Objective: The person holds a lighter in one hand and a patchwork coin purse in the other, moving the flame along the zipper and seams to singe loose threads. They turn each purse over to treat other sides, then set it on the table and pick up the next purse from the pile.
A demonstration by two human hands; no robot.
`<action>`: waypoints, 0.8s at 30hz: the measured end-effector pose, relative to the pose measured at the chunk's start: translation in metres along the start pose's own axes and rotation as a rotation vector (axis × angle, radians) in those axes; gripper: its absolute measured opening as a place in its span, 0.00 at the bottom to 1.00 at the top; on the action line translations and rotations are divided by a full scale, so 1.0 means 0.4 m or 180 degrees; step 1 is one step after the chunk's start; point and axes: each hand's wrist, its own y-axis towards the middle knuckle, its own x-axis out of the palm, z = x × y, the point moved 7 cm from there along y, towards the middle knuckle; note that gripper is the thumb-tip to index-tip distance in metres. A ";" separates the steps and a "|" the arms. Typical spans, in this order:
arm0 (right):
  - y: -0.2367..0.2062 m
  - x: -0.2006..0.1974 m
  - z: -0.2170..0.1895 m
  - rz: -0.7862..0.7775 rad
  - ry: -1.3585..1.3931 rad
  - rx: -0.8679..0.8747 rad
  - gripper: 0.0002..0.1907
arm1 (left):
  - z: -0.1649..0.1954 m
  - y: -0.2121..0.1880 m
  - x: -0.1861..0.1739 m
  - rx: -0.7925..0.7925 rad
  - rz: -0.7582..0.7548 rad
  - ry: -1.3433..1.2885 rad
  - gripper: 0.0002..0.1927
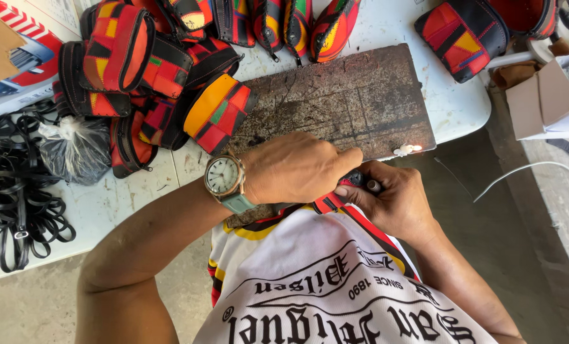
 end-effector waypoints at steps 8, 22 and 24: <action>-0.036 0.007 0.138 -0.0109 0.0809 0.0214 0.15 | -0.066 -0.079 0.047 -0.0754 0.0404 -0.1936 0.21; 0.004 0.090 0.129 -0.0524 0.4615 0.0077 0.31 | -0.114 -0.139 0.152 -0.1884 0.2288 -0.1978 0.26; -0.012 0.063 0.129 0.0007 0.2876 -0.0135 0.30 | -0.082 -0.131 0.134 -0.1781 0.2217 -0.1859 0.27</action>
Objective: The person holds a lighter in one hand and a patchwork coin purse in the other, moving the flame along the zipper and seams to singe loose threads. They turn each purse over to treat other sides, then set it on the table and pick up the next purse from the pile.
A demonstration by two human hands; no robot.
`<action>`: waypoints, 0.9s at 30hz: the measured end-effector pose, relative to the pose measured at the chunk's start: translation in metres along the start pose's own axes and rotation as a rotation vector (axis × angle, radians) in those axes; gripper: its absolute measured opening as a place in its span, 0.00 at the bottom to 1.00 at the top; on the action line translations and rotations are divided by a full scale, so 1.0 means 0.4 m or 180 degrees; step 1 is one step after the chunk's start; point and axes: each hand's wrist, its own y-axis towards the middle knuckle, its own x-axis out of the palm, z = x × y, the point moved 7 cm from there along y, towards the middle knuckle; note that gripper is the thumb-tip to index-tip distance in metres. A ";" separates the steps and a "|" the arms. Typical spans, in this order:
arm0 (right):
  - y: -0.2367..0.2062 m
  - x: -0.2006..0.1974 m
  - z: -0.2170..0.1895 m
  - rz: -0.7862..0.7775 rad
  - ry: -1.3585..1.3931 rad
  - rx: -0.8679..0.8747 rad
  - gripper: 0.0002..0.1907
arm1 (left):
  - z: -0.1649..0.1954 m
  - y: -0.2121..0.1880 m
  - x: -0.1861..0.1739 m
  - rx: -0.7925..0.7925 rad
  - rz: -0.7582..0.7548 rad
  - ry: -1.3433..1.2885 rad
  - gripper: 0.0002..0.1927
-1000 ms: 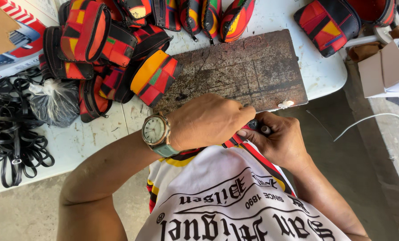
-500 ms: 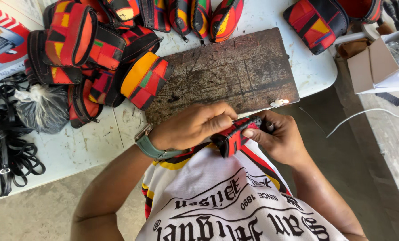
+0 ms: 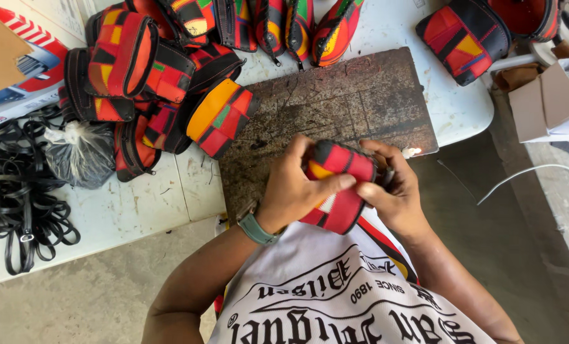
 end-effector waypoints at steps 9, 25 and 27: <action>-0.021 -0.017 -0.006 0.0240 -0.0619 -0.0082 0.16 | 0.139 0.041 -0.054 0.1002 -0.0748 0.0430 0.11; -0.142 -0.182 0.045 0.1116 -0.1136 0.0404 0.22 | -0.109 0.040 0.206 -0.0245 -0.0907 -0.0777 0.22; -0.152 -0.211 0.051 0.1270 -0.1313 0.0428 0.19 | -0.145 0.034 0.253 -0.0420 -0.1010 -0.0875 0.21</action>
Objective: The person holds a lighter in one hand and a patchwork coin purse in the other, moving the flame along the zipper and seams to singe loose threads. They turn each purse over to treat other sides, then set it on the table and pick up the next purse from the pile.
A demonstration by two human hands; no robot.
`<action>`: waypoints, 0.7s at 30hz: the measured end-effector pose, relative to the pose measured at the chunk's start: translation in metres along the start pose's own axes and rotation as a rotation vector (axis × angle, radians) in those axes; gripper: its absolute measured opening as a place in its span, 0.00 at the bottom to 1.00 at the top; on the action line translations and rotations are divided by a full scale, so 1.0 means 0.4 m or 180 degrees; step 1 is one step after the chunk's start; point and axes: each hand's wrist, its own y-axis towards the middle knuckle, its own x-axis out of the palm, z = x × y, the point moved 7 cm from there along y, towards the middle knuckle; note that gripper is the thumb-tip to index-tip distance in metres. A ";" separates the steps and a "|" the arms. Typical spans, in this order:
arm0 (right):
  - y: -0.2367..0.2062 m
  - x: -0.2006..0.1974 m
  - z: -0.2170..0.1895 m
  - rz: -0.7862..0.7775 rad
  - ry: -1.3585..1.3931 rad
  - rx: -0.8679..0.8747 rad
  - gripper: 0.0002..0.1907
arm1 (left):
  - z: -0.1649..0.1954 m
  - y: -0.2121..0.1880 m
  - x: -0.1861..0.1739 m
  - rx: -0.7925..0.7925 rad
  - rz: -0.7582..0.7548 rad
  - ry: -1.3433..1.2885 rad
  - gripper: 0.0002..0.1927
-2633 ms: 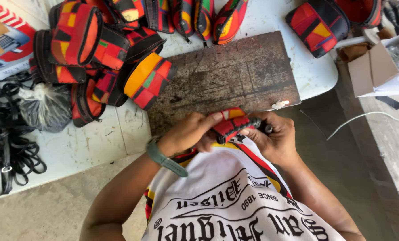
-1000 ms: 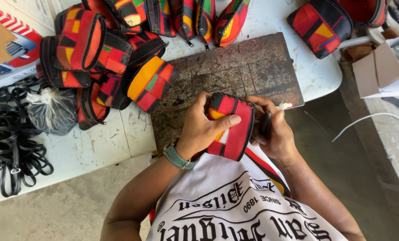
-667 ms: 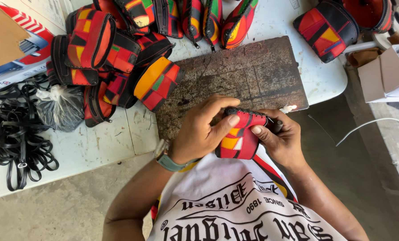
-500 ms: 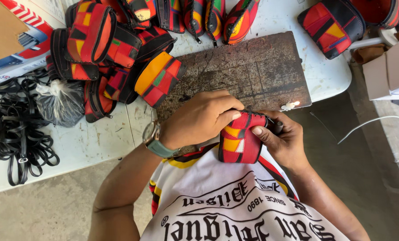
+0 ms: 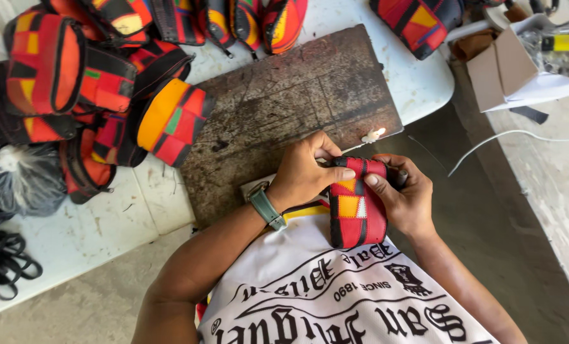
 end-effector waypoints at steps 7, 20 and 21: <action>0.024 -0.042 0.043 0.0191 0.0027 0.0182 0.15 | -0.059 0.031 0.050 -0.0210 0.0042 0.0059 0.18; 0.064 -0.112 0.061 0.0397 0.0465 0.0401 0.12 | -0.077 0.103 0.130 -0.0468 0.0214 -0.0639 0.41; 0.067 -0.114 0.061 0.0408 0.0478 0.0401 0.12 | -0.075 0.106 0.131 -0.0459 0.0221 -0.0634 0.42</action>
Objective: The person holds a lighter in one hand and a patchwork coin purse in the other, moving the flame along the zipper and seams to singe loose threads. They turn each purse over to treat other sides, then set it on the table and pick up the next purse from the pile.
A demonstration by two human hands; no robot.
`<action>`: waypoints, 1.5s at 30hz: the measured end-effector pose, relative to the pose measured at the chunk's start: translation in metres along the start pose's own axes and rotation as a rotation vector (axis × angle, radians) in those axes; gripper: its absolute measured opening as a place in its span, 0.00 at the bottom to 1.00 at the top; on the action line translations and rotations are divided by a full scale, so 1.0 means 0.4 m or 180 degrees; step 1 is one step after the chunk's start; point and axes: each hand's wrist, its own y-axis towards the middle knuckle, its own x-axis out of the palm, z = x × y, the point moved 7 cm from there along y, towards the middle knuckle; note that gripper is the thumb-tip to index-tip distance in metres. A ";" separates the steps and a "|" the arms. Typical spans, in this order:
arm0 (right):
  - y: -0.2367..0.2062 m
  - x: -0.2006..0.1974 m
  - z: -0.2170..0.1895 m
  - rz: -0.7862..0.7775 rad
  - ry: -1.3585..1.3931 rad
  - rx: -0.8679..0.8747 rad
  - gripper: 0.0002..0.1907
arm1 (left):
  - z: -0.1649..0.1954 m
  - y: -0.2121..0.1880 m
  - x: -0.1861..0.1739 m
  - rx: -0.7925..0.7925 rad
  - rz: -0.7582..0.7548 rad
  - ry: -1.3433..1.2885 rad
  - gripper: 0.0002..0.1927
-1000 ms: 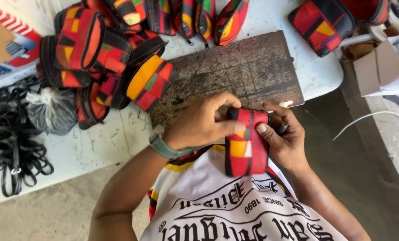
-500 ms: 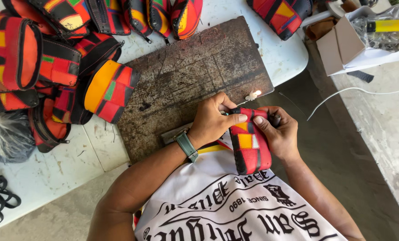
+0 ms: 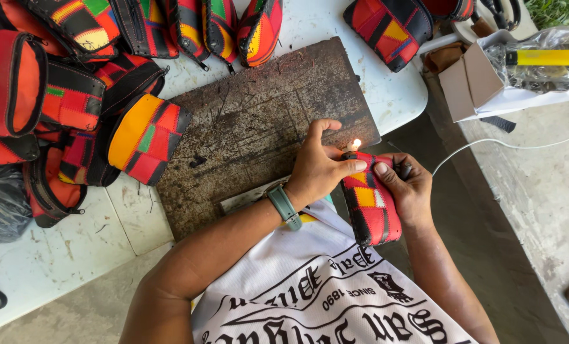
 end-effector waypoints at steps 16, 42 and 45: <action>0.022 -0.003 -0.019 0.0034 -0.0031 0.0128 0.12 | -0.009 0.011 0.012 -0.0121 -0.0091 -0.0262 0.39; 0.047 0.042 -0.015 -0.0427 -0.0061 -0.0085 0.14 | 0.009 -0.025 -0.035 -0.0248 0.0120 -0.0102 0.34; 0.046 0.043 -0.020 -0.0423 -0.0032 -0.0129 0.14 | 0.015 -0.024 -0.035 -0.0126 0.0138 -0.0140 0.34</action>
